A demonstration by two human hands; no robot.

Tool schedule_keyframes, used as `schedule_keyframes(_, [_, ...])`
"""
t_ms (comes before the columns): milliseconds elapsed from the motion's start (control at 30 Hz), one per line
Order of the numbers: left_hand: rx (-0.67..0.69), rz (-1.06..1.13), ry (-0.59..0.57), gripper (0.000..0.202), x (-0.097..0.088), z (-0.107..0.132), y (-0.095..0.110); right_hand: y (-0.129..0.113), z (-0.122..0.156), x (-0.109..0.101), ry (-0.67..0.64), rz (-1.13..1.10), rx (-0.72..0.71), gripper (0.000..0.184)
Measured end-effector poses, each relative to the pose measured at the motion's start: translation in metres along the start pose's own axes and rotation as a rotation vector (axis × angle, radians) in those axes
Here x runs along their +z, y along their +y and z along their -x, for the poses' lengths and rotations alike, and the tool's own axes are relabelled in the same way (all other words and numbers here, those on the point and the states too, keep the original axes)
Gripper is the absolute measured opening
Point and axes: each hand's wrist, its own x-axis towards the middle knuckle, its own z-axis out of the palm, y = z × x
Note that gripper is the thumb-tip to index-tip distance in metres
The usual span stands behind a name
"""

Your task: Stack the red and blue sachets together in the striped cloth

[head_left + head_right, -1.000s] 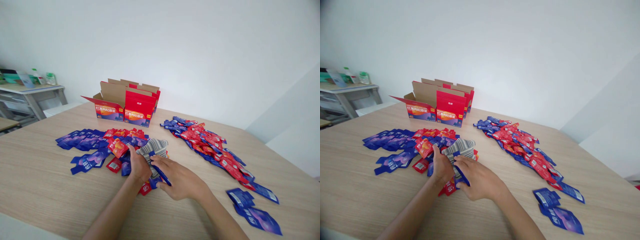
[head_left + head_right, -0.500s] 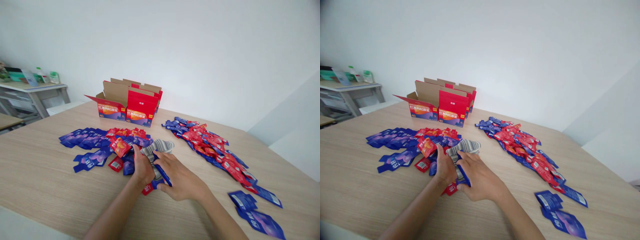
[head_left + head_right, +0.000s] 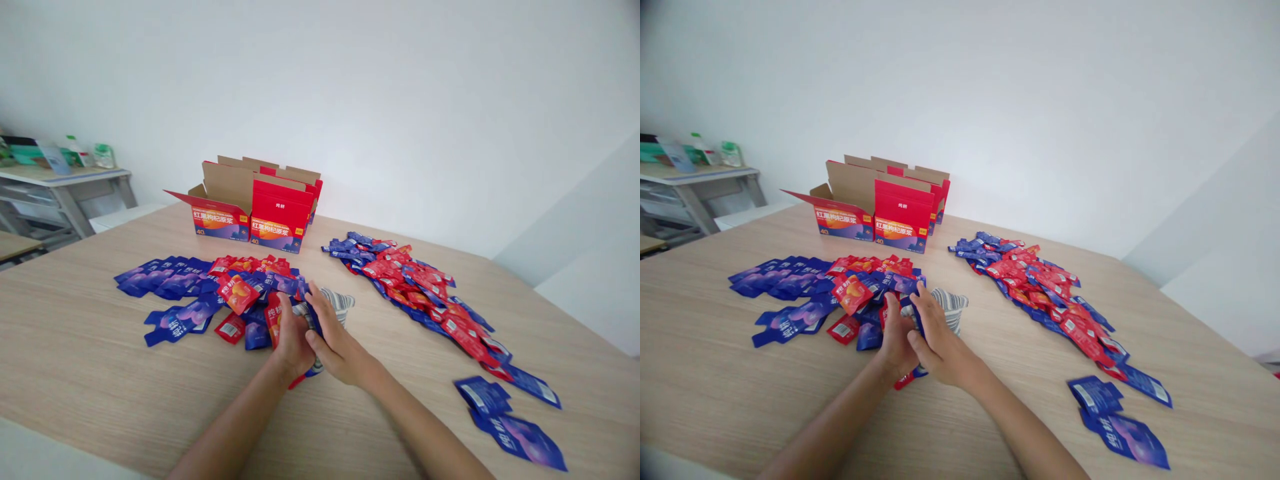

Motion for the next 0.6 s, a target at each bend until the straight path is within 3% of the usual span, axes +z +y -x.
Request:
schedule_keyframes(167, [-0.024, -0.045, -0.042, 0.09, -0.003, -0.004, -0.005, -0.007, 0.001, 0.017, 0.204, 0.066, 0.122, 0.07])
schedule_keyframes(300, [-0.051, -0.039, -0.061, 0.096, -0.003, -0.004, -0.008, -0.012, 0.002, 0.019, 0.151, 0.159, 0.104, 0.07])
schedule_keyframes(500, [0.017, 0.0, 0.017, 0.106, 0.003, 0.002, 0.015, -0.026, 0.008, 0.028, 0.105, 0.166, 0.064, 0.076])
schedule_keyframes(600, [0.0, -0.032, -0.003, 0.102, 0.0, 0.002, 0.02, -0.028, 0.008, 0.032, 0.11, 0.1, 0.026, 0.075])
